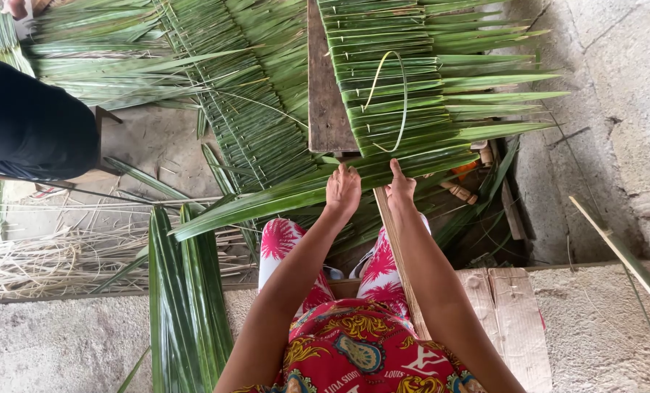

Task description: Weaving palm leaves onto a wooden frame to create thatch roofing

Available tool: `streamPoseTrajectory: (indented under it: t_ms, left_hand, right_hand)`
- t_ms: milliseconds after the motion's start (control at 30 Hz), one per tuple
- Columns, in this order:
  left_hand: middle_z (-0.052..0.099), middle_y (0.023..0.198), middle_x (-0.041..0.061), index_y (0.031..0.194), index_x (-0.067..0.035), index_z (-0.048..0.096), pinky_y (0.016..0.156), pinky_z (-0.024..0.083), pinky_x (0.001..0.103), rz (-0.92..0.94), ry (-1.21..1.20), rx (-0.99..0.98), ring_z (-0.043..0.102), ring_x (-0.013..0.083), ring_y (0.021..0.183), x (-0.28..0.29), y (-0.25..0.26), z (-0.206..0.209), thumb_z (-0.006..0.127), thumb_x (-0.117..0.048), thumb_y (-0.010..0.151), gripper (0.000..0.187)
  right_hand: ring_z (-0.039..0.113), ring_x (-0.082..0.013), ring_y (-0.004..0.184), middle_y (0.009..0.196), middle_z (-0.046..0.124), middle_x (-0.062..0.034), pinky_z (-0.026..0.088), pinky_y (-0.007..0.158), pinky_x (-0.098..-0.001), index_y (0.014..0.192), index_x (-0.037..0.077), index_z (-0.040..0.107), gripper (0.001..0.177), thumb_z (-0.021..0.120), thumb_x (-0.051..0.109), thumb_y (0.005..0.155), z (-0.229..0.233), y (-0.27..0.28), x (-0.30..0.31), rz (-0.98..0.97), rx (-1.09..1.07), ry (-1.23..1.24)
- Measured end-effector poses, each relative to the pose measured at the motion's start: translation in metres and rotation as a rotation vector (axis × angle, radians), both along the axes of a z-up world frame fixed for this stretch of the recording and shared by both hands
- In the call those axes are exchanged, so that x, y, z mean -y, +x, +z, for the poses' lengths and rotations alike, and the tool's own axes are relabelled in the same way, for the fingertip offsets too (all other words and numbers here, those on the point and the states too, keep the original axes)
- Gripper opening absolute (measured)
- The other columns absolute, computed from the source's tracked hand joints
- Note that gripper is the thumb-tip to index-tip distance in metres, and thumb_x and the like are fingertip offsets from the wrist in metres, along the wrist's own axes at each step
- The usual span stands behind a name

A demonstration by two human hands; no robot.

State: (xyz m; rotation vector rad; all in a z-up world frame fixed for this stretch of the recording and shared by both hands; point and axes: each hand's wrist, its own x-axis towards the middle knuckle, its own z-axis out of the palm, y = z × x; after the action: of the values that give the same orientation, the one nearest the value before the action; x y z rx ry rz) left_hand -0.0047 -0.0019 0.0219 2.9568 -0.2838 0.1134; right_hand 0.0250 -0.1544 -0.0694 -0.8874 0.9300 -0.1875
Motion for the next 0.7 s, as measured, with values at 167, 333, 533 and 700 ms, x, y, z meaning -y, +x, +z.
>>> streamPoseTrajectory:
  t_ms: [167, 333, 533, 700]
  left_hand:
    - [0.059, 0.106, 0.015, 0.101, 0.000, 0.064, 0.071, 0.056, 0.043, 0.024, -0.037, -0.066, 0.071, 0.0355, 0.088, 0.000, -0.009, 0.014, 0.049, -0.005, 0.095, 0.017]
    - [0.058, 0.107, 0.016, 0.104, 0.003, 0.066, 0.072, 0.059, 0.045, 0.056, 0.002, -0.197, 0.071, 0.0355, 0.089, 0.013, -0.008, 0.032, 0.046, -0.003, 0.098, 0.022]
    - [0.060, 0.093, 0.018, 0.099, 0.002, 0.070, 0.069, 0.061, 0.047, 0.174, -0.127, -0.382, 0.073, 0.0370, 0.085, 0.036, 0.010, 0.028, 0.041, -0.014, 0.103, 0.034]
    - [0.068, 0.086, 0.021, 0.097, -0.001, 0.074, 0.076, 0.062, 0.050, 0.243, -0.316, -0.462, 0.075, 0.0412, 0.087, 0.047, 0.016, 0.043, 0.048, -0.044, 0.101, 0.050]
  right_hand:
    - [0.050, -0.0609, 0.126, 0.130, 0.053, -0.0353, 0.024, 0.106, -0.0798, 0.132, -0.015, 0.045, 0.090, 0.101, 0.030, 0.077, -0.006, -0.002, -0.003, -0.001, -0.001, -0.012]
    - [0.057, -0.0613, 0.117, 0.125, 0.058, -0.0326, 0.028, 0.101, -0.0814, 0.129, -0.010, 0.051, 0.086, 0.101, 0.036, 0.076, -0.048, 0.011, 0.009, 0.014, -0.041, -0.058]
    - [0.062, -0.0218, 0.058, 0.085, 0.059, -0.0205, 0.053, 0.045, -0.0402, 0.108, -0.014, 0.057, 0.080, 0.098, 0.045, 0.074, -0.091, 0.012, 0.021, 0.079, -0.116, -0.245]
    - [0.064, -0.0280, 0.066, 0.086, 0.058, -0.0231, 0.053, 0.056, -0.0573, 0.108, -0.015, 0.056, 0.082, 0.099, 0.046, 0.074, -0.109, 0.015, 0.023, 0.062, -0.133, -0.236]
